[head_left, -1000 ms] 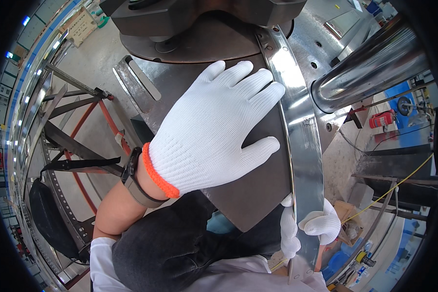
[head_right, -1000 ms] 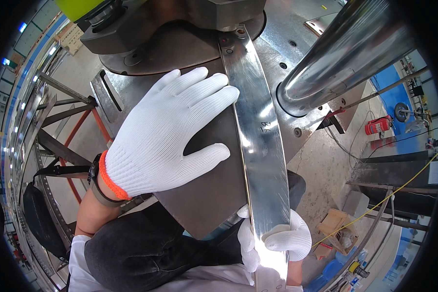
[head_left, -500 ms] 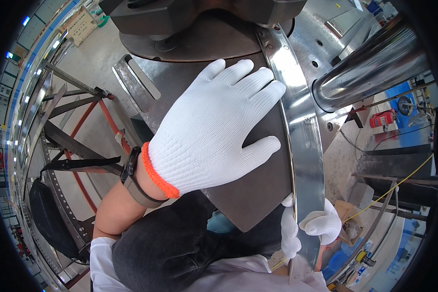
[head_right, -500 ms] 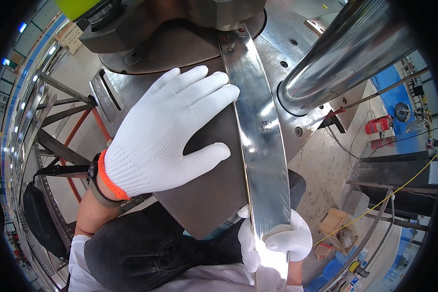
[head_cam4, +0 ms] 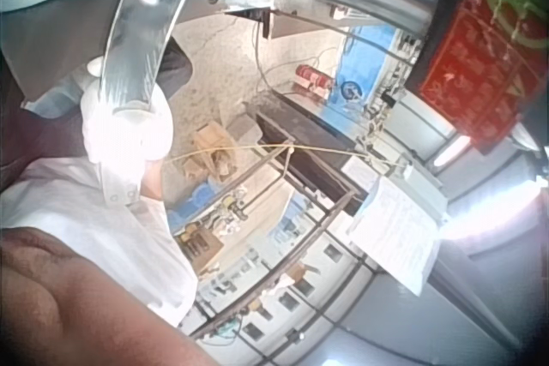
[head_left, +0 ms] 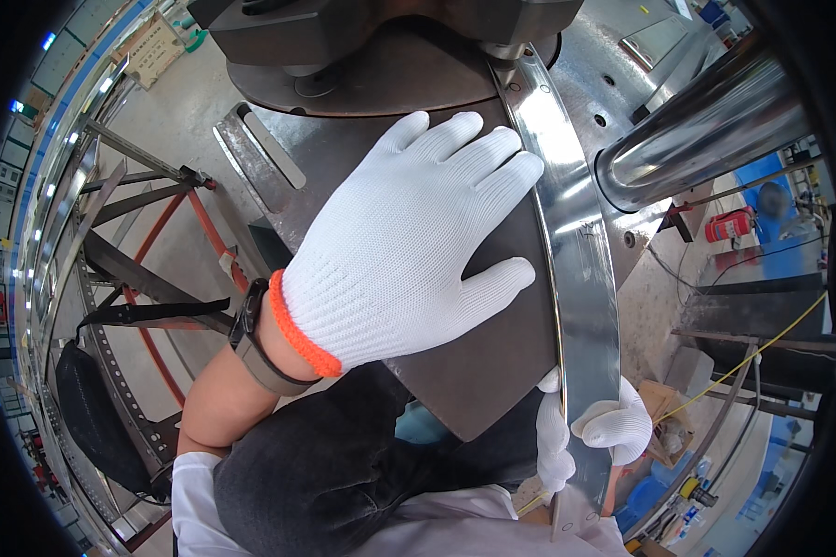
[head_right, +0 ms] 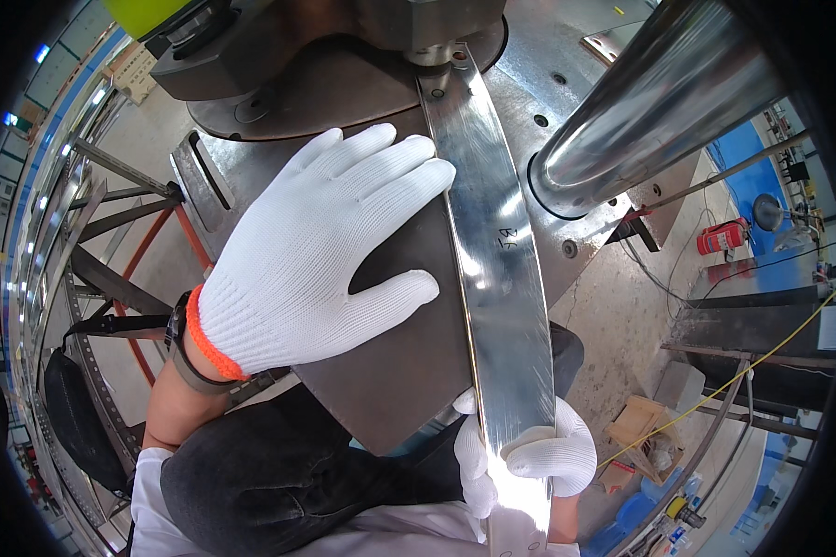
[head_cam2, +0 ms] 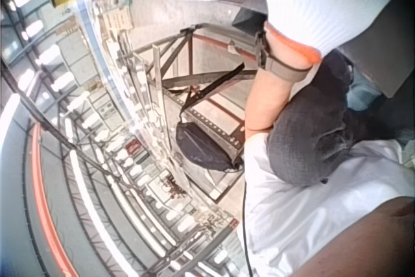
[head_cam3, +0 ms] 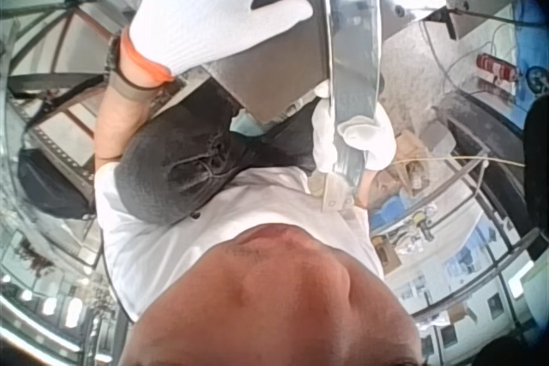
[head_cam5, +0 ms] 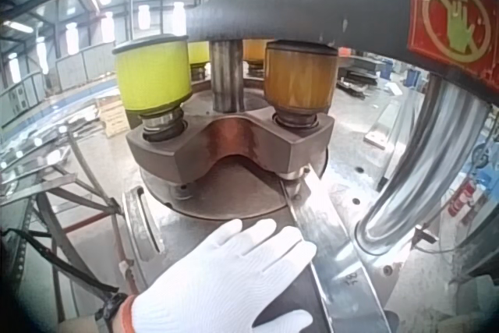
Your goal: The person places a flat metal bar into a rolling machine and repeatedly feeds it through to bend the bar into a curved shape. The person repositions and flips the bar multiple times to achieve the desired curvature.
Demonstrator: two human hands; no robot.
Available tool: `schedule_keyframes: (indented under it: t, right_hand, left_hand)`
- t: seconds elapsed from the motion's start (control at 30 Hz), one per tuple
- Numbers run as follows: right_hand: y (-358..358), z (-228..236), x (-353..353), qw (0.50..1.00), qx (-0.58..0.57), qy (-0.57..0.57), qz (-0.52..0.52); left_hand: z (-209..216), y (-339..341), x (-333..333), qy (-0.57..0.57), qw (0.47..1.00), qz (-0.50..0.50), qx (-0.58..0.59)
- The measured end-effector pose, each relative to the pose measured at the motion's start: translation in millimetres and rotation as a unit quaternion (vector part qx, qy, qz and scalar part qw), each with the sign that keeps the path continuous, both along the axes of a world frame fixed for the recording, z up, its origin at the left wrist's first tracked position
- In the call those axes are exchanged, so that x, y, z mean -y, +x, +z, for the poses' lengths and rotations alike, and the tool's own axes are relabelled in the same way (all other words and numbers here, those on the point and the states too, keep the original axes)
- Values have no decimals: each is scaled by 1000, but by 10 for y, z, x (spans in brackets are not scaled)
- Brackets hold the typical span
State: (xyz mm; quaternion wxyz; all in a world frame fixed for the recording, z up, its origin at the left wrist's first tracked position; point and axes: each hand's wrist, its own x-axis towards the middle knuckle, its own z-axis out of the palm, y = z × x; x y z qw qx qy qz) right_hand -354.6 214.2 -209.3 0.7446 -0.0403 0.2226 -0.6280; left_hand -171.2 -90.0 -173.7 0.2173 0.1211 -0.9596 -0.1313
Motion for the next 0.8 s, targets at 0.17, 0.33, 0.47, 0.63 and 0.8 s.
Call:
schedule_keyframes:
  t: [0.17,0.33,0.47,0.63,0.8]
  right_hand:
    - [10,32,11,1000,-10,19,-7]
    - [20,59,11,999,-20,33,-15]
    - [50,74,28,998,-31,49,-22]
    - [89,115,48,996,-39,69,-34]
    - [112,56,14,995,-59,75,-34]
  left_hand:
    - [-3,-1,3,-6,1000,-1,-3]
    - [0,-2,1,-3,1000,-2,-6]
    - [13,-4,-9,1,1000,4,2]
    - [12,-8,-15,-2,1000,3,3]
    - [-1,-2,-3,-7,1000,5,-5]
